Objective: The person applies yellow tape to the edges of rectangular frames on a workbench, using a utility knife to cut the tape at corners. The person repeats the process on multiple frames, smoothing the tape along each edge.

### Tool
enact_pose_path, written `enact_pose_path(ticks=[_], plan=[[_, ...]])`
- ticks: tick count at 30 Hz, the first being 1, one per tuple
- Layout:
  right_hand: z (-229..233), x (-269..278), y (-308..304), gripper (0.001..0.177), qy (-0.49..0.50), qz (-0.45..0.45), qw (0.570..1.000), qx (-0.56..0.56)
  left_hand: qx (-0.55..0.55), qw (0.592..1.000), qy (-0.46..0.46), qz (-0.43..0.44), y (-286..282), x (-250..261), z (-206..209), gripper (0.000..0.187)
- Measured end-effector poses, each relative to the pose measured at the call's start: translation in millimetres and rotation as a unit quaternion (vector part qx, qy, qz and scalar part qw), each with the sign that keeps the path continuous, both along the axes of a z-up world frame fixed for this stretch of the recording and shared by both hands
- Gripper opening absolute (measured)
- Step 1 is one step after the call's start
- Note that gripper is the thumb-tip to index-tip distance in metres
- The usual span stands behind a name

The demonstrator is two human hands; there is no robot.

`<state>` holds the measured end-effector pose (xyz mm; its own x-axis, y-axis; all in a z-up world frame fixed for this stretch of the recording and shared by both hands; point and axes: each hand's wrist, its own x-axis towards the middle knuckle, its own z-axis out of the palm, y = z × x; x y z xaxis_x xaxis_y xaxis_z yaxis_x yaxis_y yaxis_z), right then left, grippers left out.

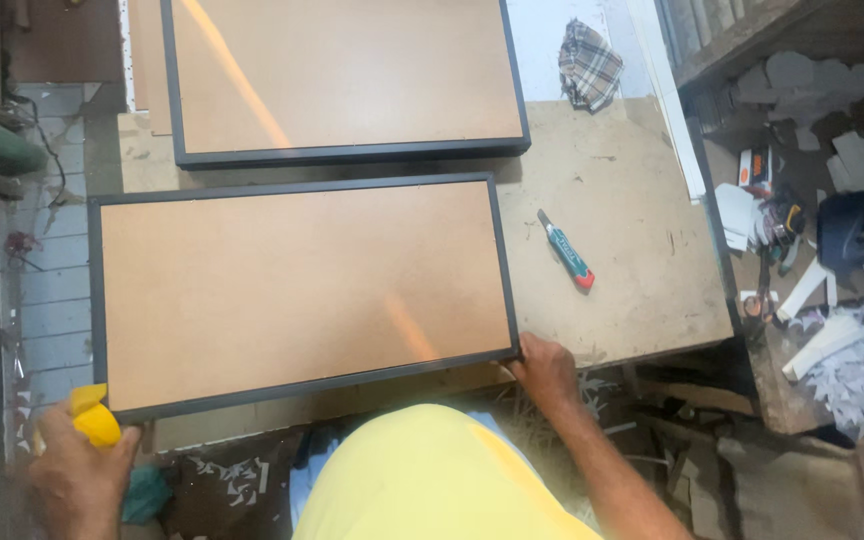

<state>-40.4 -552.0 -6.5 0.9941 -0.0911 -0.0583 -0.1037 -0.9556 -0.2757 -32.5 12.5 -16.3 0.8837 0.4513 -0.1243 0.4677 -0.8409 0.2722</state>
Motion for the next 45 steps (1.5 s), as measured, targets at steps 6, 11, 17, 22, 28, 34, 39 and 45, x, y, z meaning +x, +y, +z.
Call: enact_pose_path(ticks=[6,11,17,22,28,34,39,45], plan=[[33,22,-39,0.043,0.161,0.096,0.977,0.105,0.025,0.977,-0.108,0.182,-120,-33,60,0.060],[79,50,-78,0.042,0.091,0.165,0.981,0.038,-0.403,0.869,-0.228,0.176,-247,-52,81,0.030],[122,70,-94,0.038,0.044,0.284,0.934,0.213,-0.522,0.840,-0.107,0.106,-395,-46,95,0.029],[142,84,-80,0.041,0.155,0.303,0.838,0.427,-0.477,0.869,-0.129,0.030,-455,-22,123,0.028],[134,114,-71,0.024,0.161,0.381,0.812,0.413,-0.406,0.898,-0.170,0.010,-481,-11,131,0.026],[104,129,-82,0.013,0.123,0.406,0.819,0.388,-0.430,0.890,-0.127,0.084,-497,-10,123,0.039],[69,210,-94,0.009,-0.025,0.349,0.880,0.320,-0.397,0.898,0.057,0.181,-493,-33,95,0.043],[35,289,-102,0.009,-0.066,0.387,0.887,0.245,-0.397,0.899,-0.006,0.186,-496,-61,52,0.034]])
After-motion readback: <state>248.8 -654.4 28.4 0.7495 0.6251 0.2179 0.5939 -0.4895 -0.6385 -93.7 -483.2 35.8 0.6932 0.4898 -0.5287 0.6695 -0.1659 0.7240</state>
